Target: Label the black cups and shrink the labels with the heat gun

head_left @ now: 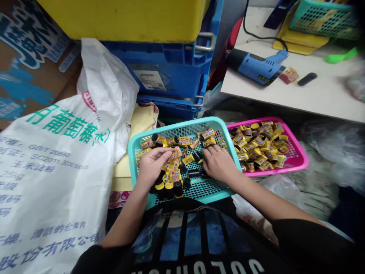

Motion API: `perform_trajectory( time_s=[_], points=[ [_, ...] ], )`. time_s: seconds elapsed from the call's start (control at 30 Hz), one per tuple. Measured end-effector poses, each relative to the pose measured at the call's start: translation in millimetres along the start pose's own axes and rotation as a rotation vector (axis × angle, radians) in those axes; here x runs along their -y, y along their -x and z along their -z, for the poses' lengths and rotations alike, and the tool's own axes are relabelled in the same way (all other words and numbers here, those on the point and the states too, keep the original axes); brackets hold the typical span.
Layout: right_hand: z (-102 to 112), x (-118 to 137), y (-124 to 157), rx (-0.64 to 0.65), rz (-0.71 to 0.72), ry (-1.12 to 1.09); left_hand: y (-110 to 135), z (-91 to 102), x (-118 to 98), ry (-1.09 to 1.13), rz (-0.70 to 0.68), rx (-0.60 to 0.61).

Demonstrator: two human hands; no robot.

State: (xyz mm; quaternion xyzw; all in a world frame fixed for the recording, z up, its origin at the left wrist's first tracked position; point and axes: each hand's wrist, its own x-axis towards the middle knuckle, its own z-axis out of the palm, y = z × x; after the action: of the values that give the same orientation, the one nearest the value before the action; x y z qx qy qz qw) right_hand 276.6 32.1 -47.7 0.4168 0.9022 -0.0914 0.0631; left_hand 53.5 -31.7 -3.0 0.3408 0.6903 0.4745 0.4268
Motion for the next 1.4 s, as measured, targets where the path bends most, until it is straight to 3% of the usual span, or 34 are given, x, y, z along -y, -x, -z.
perform_trajectory(
  time_s=[0.17,0.27,0.33,0.43,0.5,0.57,0.73,0.93,1.03,1.23,1.4],
  points=[
    [-0.3,16.6,-5.7,0.047,0.006,-0.055,-0.4,-1.7,2.0,-0.064,-0.017,0.004],
    [0.8,10.3,-11.7,0.014,0.005,-0.158,-0.2,0.0,5.1,-0.105,-0.027,-0.006],
    [6.2,-1.4,-14.4,-0.09,-0.018,-0.415,0.5,1.8,7.2,-0.138,-0.033,-0.003],
    [23.1,-17.3,-15.7,-0.185,-0.034,-1.064,1.6,2.9,7.8,-0.16,-0.049,0.047],
    [36.3,-20.3,-15.6,-0.145,-0.014,-1.436,1.9,2.0,6.3,-0.156,-0.068,0.082],
    [46.1,-17.2,-16.0,-0.063,0.01,-1.618,1.9,0.4,4.1,-0.149,-0.088,0.092],
    [48.5,-6.0,-19.8,0.072,0.028,-1.628,0.8,-0.2,2.9,-0.134,-0.111,0.074],
    [39.6,-5.8,-21.9,0.098,-0.029,-1.483,-0.3,1.0,6.6,-0.186,-0.107,0.122],
    [35.9,-2.1,-22.3,0.053,-0.051,-1.454,-1.4,-2.2,2.9,-0.168,-0.076,0.166],
    [26.0,15.4,-21.9,-0.18,0.022,-1.468,-0.8,-5.4,-9.1,-0.046,-0.033,0.237],
    [17.7,26.3,-20.1,-0.062,0.093,-1.781,5.3,-8.2,-10.0,0.082,-0.008,0.268]
  ],
)
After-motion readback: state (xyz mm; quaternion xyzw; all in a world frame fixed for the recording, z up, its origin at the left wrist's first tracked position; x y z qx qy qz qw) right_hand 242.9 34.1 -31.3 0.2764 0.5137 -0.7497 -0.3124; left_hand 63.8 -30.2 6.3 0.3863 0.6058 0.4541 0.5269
